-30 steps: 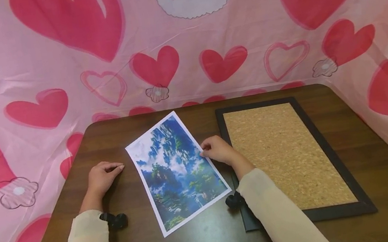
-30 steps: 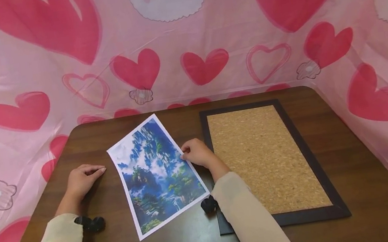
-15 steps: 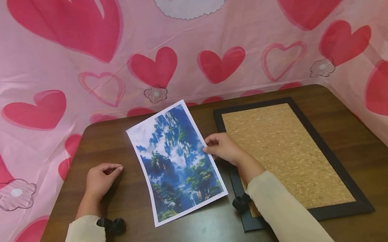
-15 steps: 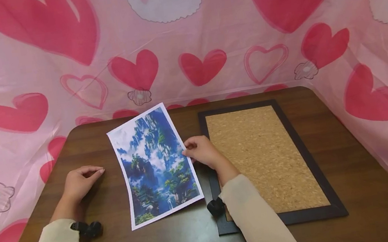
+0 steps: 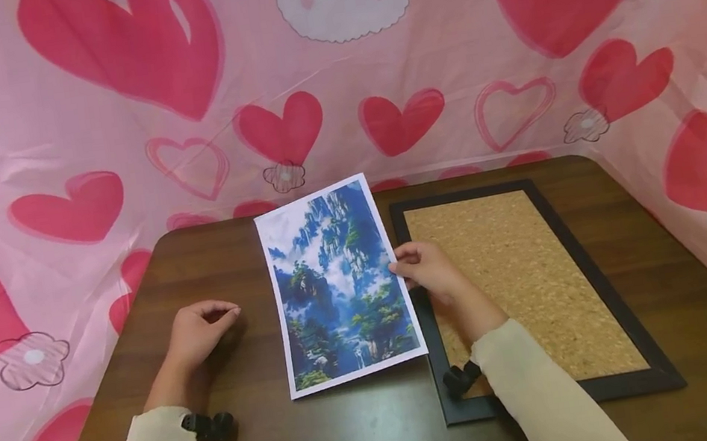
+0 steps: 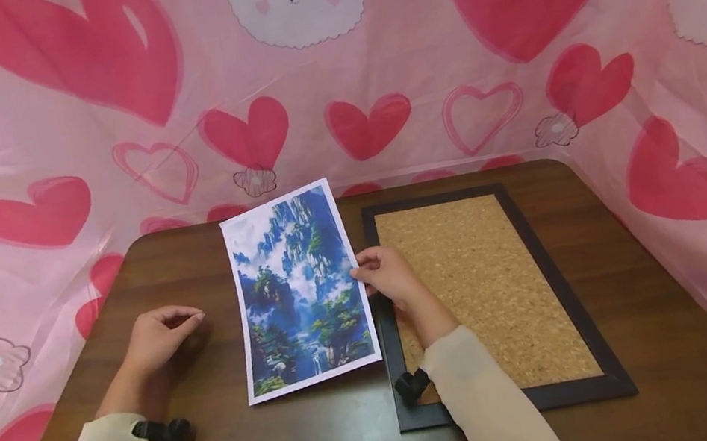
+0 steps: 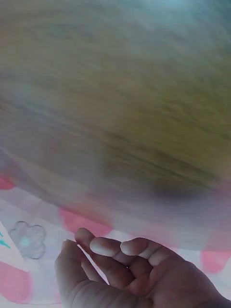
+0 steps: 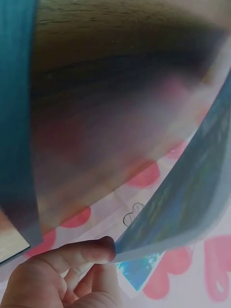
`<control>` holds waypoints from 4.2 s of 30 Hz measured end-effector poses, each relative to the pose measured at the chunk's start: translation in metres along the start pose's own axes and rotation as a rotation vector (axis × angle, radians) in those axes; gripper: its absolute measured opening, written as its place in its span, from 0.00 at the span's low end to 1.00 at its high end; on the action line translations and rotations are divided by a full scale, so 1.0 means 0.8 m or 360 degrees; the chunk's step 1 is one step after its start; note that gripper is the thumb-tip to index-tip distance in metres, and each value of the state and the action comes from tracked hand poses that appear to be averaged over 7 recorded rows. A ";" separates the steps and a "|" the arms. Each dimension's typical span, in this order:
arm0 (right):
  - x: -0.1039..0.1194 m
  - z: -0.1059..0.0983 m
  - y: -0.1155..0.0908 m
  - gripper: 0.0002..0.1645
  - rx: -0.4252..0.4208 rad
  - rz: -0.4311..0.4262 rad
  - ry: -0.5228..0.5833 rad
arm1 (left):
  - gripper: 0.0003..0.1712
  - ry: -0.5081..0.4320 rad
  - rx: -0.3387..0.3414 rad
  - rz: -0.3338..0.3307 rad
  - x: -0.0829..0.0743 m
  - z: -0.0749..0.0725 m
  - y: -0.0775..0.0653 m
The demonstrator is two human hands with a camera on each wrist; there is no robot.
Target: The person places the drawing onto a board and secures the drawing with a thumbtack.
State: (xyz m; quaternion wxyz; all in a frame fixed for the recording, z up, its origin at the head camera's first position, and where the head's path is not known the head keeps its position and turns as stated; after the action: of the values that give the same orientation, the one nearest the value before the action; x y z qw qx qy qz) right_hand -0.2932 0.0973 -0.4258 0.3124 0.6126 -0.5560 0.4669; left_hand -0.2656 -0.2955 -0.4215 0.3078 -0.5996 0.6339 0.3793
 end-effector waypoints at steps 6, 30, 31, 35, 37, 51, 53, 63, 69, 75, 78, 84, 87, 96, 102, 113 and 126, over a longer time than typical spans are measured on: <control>-0.008 0.002 0.001 0.17 -0.0088 0.0001 -0.0053 | 0.10 -0.0097 -0.0075 0.0121 0.010 0.012 -0.010; -0.031 -0.064 -0.035 0.25 -0.0236 0.0012 -0.0135 | 0.10 -0.0371 0.0089 0.0160 -0.041 0.068 -0.008; -0.031 -0.069 -0.037 0.25 -0.0241 0.0003 -0.0143 | 0.11 -0.0385 0.0094 0.0174 -0.045 0.070 -0.008; -0.030 -0.080 -0.044 0.27 -0.0239 -0.0037 -0.0152 | 0.11 -0.0412 0.0096 0.0260 -0.057 0.071 -0.010; -0.029 -0.080 -0.045 0.27 -0.0220 -0.0061 -0.0119 | 0.10 -0.0404 0.0087 0.0317 -0.061 0.067 -0.012; -0.043 -0.091 -0.045 0.30 -0.0161 -0.0020 -0.0167 | 0.08 -0.0426 0.0066 0.0477 -0.072 0.043 -0.026; -0.050 -0.099 -0.047 0.32 -0.0147 0.0014 -0.0174 | 0.08 -0.0427 0.0079 0.0490 -0.075 0.047 -0.025; -0.069 -0.137 -0.056 0.19 -0.0125 -0.0020 -0.0224 | 0.08 -0.0458 0.0167 0.0403 -0.086 0.065 -0.023; -0.089 -0.152 -0.059 0.29 -0.0083 0.0009 -0.0371 | 0.08 -0.0529 0.0177 0.0407 -0.090 0.071 -0.022; -0.099 -0.161 -0.062 0.31 -0.0092 0.0027 -0.0579 | 0.13 -0.0597 0.0219 0.0293 -0.073 0.091 -0.007; -0.101 -0.164 -0.062 0.30 -0.0101 0.0012 -0.0660 | 0.13 -0.0617 0.0245 0.0261 -0.075 0.101 -0.002; -0.108 -0.165 -0.063 0.31 -0.0103 0.0059 -0.0793 | 0.11 -0.0594 0.0361 0.0321 -0.091 0.122 0.009; -0.109 -0.163 -0.063 0.30 -0.0107 0.0068 -0.0841 | 0.09 -0.0561 0.0440 0.0368 -0.103 0.132 0.017; -0.105 -0.163 -0.059 0.28 -0.0172 0.0087 -0.0946 | 0.14 -0.0425 0.0659 0.0314 -0.125 0.166 0.049; -0.100 -0.158 -0.057 0.27 -0.0195 0.0118 -0.0999 | 0.16 -0.0626 0.0708 0.0090 -0.125 0.184 0.065; -0.100 -0.161 -0.055 0.28 -0.0173 0.0192 -0.1109 | 0.17 -0.0885 0.0736 0.0056 -0.145 0.220 0.088; -0.104 -0.159 -0.055 0.28 -0.0190 0.0138 -0.1090 | 0.10 -0.0721 0.0743 0.0116 -0.180 0.271 0.104</control>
State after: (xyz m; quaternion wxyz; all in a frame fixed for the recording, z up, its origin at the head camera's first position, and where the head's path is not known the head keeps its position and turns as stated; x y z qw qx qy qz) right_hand -0.2747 0.2526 -0.4498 0.1228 0.6902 -0.6803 0.2138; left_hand -0.3493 -0.0362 -0.4040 0.5564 -0.3901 0.6402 0.3583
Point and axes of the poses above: each hand's wrist, its own y-axis towards the middle knuckle, its own z-axis out of the palm, x = y × z, the point moved 9 cm from there along y, towards the middle knuckle, and after that the axes turned 13 degrees about -y, right-handed, at the moved point
